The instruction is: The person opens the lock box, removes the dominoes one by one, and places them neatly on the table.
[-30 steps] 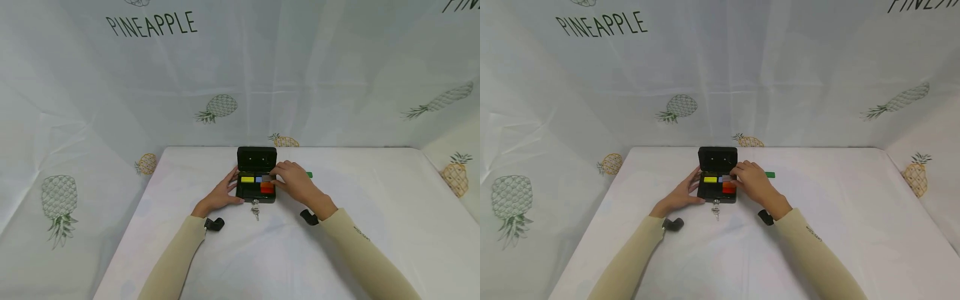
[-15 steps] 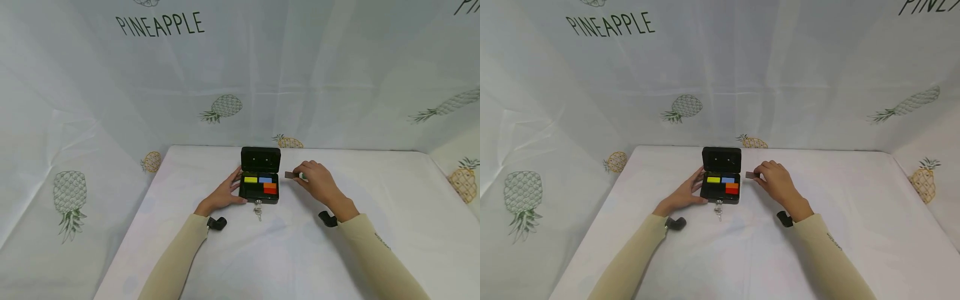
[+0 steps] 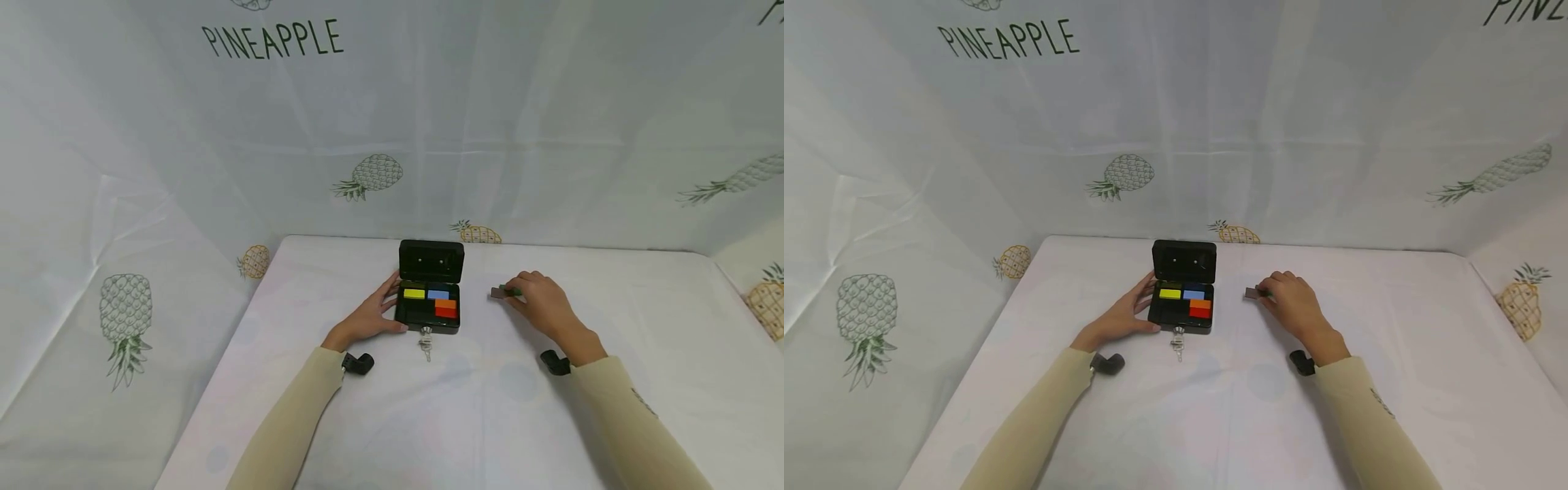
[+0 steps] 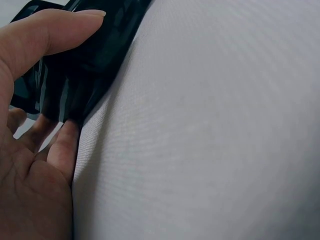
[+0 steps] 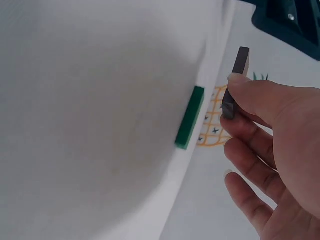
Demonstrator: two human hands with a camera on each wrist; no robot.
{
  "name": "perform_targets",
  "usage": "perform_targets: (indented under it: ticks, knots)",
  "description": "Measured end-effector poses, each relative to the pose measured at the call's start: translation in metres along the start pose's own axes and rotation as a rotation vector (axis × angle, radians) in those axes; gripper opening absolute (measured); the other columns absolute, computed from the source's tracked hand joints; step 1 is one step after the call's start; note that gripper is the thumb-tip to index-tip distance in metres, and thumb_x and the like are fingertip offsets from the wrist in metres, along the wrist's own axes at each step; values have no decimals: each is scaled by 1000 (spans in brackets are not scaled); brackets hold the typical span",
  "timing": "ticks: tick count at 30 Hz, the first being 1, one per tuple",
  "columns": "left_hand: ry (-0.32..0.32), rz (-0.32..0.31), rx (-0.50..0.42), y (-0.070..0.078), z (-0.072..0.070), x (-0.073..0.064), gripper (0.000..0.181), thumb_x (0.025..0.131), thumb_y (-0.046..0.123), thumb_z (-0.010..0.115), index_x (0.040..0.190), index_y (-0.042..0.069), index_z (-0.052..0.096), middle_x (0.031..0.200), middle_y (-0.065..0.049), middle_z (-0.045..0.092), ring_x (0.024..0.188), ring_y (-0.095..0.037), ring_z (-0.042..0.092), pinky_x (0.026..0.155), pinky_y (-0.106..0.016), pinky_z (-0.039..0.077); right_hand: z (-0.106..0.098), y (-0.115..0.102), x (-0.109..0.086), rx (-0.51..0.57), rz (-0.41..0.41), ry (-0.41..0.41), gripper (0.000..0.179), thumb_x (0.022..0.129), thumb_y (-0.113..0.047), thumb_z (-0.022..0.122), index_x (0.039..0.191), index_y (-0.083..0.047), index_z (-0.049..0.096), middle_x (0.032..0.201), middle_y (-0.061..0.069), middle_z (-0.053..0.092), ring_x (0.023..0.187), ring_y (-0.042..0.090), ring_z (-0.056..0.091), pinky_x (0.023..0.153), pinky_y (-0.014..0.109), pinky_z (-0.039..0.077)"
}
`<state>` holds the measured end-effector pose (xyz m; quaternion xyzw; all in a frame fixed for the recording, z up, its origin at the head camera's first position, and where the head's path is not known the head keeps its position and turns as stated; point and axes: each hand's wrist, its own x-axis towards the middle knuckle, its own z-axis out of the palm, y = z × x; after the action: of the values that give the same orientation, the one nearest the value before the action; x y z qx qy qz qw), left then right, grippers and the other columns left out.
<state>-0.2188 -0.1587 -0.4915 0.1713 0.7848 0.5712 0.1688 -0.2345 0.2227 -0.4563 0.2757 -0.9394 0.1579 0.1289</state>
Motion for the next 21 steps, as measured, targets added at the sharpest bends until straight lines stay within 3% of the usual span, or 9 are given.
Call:
perform_targets:
  ticks: [8,21]
  knots:
    - [1,-4,28,-3,0,3,122,84,-1,87,172,24,5,176,-11,15,160,-30,26,129,-38,33,-2,6,-4,-21,57,-75,20,85,0,85,104,4,77,98,14,73,92,36,67,81,53,62]
    - [6,0,18,-4,0,3,125,83,-5,87,172,26,5,175,-8,19,160,-27,26,129,-35,33,6,14,-6,-44,67,-93,17,85,-1,87,99,2,79,96,13,72,92,36,68,78,52,63]
